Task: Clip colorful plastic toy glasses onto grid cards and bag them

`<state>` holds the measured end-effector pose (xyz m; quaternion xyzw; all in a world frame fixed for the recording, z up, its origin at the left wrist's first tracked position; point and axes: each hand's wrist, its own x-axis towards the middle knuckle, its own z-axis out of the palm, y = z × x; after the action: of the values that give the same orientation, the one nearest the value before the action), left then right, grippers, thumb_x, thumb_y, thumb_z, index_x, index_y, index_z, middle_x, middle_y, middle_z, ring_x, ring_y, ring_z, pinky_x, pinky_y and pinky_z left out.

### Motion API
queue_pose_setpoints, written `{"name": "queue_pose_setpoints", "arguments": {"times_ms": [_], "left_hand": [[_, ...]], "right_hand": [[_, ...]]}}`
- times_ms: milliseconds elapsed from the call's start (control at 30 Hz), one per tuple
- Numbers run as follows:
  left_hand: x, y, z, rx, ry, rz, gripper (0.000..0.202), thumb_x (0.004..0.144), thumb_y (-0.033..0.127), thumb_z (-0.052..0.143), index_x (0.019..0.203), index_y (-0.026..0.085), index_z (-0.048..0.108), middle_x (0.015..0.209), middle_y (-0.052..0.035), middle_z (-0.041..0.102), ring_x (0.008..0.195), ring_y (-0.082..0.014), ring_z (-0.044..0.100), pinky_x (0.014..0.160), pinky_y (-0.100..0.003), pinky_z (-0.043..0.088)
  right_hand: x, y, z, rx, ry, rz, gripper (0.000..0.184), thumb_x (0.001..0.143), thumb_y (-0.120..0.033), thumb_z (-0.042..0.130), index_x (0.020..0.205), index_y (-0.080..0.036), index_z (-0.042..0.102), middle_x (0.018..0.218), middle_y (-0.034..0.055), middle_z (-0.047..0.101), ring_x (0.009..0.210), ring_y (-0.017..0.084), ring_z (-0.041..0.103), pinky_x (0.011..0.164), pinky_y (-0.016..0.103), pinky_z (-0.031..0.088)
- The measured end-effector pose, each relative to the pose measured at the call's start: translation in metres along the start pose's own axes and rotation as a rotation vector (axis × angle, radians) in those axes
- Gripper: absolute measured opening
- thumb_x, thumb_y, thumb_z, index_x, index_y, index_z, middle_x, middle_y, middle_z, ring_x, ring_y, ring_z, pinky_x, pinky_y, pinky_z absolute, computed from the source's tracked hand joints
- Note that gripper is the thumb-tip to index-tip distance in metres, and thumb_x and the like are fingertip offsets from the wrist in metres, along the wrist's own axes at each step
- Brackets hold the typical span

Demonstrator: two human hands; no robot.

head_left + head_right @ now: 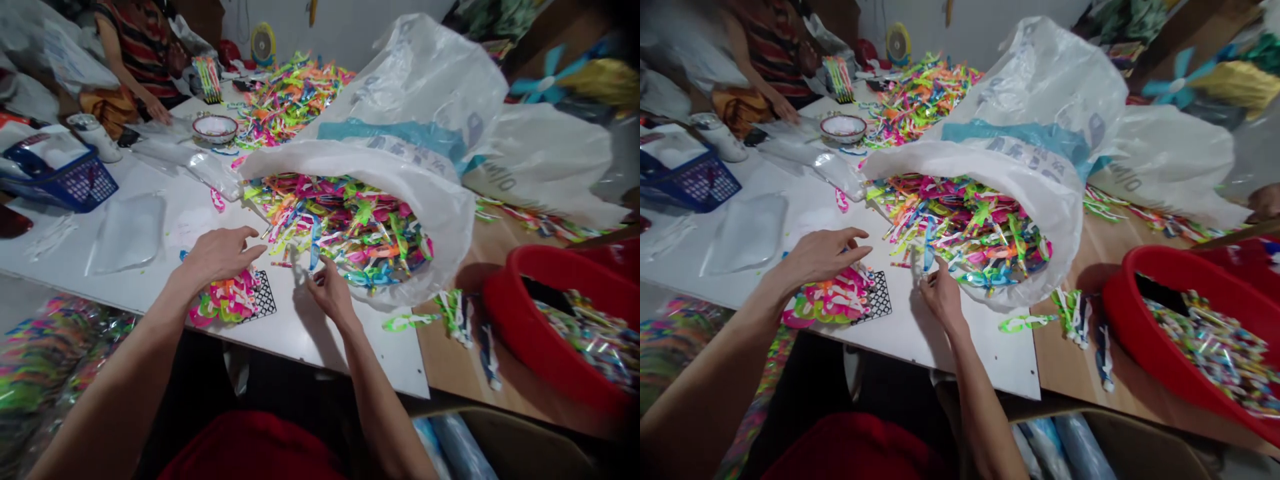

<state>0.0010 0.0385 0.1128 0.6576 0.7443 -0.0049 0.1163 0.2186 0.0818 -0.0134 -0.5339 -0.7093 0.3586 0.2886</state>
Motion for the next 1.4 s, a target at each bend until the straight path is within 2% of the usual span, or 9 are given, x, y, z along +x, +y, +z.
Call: {"name": "queue_pose_setpoints", "arguments": {"times_ms": [167,333,500,633,733,933,1133,1267,1400], "left_hand": [[-0.002,0.003,0.0,-0.042,0.021,-0.005,0.067,0.081,0.072,0.022,0.123,0.029,0.052,0.097,-0.0023,0.07,0.094,-0.0246,0.062,0.079,-0.033,0.044],[-0.005,0.004,0.0,-0.016,0.03,0.006,0.064,0.085,0.066,0.016,0.122,0.029,0.052,0.1,-0.0019,0.07,0.094,-0.0236,0.062,0.08,-0.034,0.043],[-0.006,0.002,0.002,-0.042,0.035,0.019,0.067,0.083,0.07,0.014,0.12,0.031,0.053,0.098,-0.0019,0.07,0.094,-0.0259,0.062,0.077,-0.035,0.044],[-0.004,0.002,0.0,-0.031,0.038,-0.007,0.067,0.082,0.072,0.017,0.122,0.032,0.052,0.101,-0.0017,0.07,0.096,-0.0264,0.062,0.079,-0.036,0.043],[-0.001,0.002,-0.002,0.0,0.02,-0.04,0.064,0.083,0.068,0.021,0.124,0.03,0.051,0.102,-0.0022,0.07,0.097,-0.0282,0.061,0.081,-0.038,0.043],[0.0,0.003,-0.003,0.001,0.018,-0.052,0.061,0.085,0.064,0.021,0.124,0.028,0.051,0.106,-0.0045,0.069,0.098,-0.0288,0.061,0.082,-0.04,0.043],[0.0,0.0,-0.001,-0.017,0.016,-0.033,0.059,0.084,0.064,0.024,0.123,0.028,0.051,0.104,-0.0016,0.069,0.098,-0.0261,0.061,0.084,-0.037,0.043],[0.0,-0.001,0.001,-0.014,0.035,-0.045,0.059,0.083,0.065,0.025,0.122,0.029,0.052,0.101,-0.0004,0.07,0.098,-0.0254,0.061,0.084,-0.036,0.043],[-0.002,0.0,0.001,-0.026,0.032,-0.043,0.058,0.084,0.064,0.025,0.121,0.028,0.053,0.101,-0.0007,0.07,0.097,-0.0257,0.061,0.082,-0.036,0.044]], "right_hand": [[-0.034,-0.01,0.047,0.392,-0.193,0.045,0.016,0.072,-0.033,0.057,0.081,-0.019,0.058,0.065,-0.0011,0.057,0.057,0.014,0.053,0.055,0.026,0.043],[-0.033,-0.013,0.076,0.294,-0.216,0.013,0.021,0.083,-0.032,0.047,0.096,-0.017,0.055,0.078,0.0054,0.065,0.068,0.018,0.061,0.065,0.029,0.048],[-0.034,-0.045,0.069,-0.436,-0.39,-0.175,0.024,0.081,-0.012,0.045,0.103,-0.013,0.054,0.101,0.014,0.061,0.087,0.024,0.06,0.073,0.032,0.044],[-0.027,-0.063,0.063,-0.574,-0.466,-0.184,0.028,0.084,-0.008,0.039,0.108,-0.011,0.053,0.101,0.0144,0.061,0.085,0.022,0.06,0.071,0.031,0.044],[-0.006,-0.046,0.041,-0.423,-0.583,-0.351,0.023,0.085,-0.011,0.047,0.105,-0.014,0.058,0.1,0.0092,0.063,0.089,0.019,0.058,0.076,0.026,0.042],[0.031,0.019,-0.02,-0.567,-0.302,-0.411,0.027,0.082,-0.003,0.043,0.098,-0.015,0.061,0.106,0.0101,0.056,0.094,0.019,0.052,0.077,0.027,0.04],[0.002,0.026,-0.02,-0.16,-0.256,-0.448,0.017,0.082,-0.015,0.046,0.095,-0.019,0.056,0.087,0.0038,0.059,0.074,0.014,0.053,0.066,0.023,0.041],[-0.029,0.004,0.022,0.264,-0.178,-0.218,0.021,0.079,-0.03,0.055,0.097,-0.02,0.052,0.059,-0.0061,0.05,0.051,0.01,0.044,0.052,0.021,0.036],[-0.041,-0.001,0.066,0.412,-0.253,-0.008,0.02,0.08,-0.038,0.053,0.083,-0.018,0.054,0.056,-0.0049,0.05,0.05,0.011,0.046,0.048,0.022,0.036]]}}
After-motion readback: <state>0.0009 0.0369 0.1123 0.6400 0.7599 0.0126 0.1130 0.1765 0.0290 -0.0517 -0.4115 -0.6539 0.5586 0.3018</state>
